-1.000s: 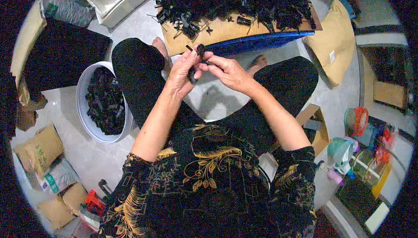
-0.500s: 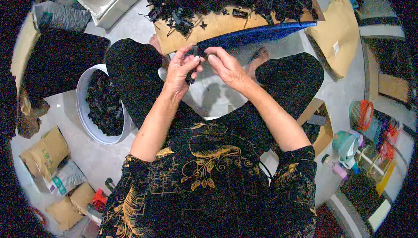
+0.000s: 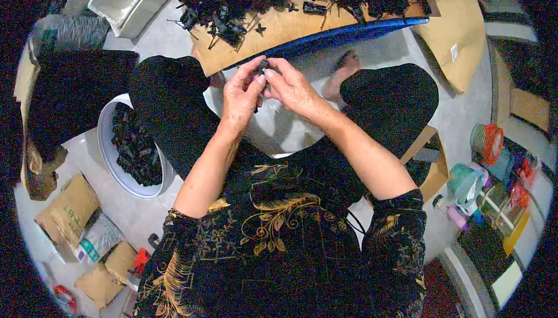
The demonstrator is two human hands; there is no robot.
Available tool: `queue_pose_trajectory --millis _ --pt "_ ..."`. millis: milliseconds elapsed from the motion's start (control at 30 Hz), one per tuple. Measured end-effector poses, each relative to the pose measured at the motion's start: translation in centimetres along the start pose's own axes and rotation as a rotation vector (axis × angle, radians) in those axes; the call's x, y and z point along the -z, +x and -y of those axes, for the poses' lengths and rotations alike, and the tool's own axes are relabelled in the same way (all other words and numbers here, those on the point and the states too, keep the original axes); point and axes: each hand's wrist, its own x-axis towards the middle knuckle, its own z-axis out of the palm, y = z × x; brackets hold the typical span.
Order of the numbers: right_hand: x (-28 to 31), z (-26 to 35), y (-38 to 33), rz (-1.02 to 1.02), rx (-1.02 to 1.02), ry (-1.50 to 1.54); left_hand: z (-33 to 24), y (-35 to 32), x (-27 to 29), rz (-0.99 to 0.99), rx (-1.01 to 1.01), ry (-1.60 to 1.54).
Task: Sorting small black plastic components from a storage bin into a separate container.
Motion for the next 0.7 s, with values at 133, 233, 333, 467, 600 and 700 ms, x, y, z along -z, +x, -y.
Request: queue_pose_trajectory --millis 133,233,333,467,600,700 --pt "0.4 -0.5 0.6 0.020 -0.005 -0.045 0.4 0.4 -0.2 -0.020 -0.034 0.004" --pt "0.5 -0.7 0.9 0.030 0.042 -0.078 0.7 0.7 -0.5 -0.056 -0.069 0.023" --pt "0.1 -0.8 1.2 0.000 0.105 -0.145 1.7 1.0 -0.4 -0.119 -0.194 0.107" --pt "0.0 -1.0 1.5 -0.022 0.057 -0.143 2.2 1.3 -0.3 -0.201 -0.491 0.447" --pt "0.5 -1.0 1.8 -0.001 -0.094 -0.202 2.3 1.1 -0.5 -0.199 -0.489 0.547" --pt "0.6 -0.7 2.1 0.073 -0.112 -0.153 2.8 1.1 -0.2 -0.194 -0.415 0.441"
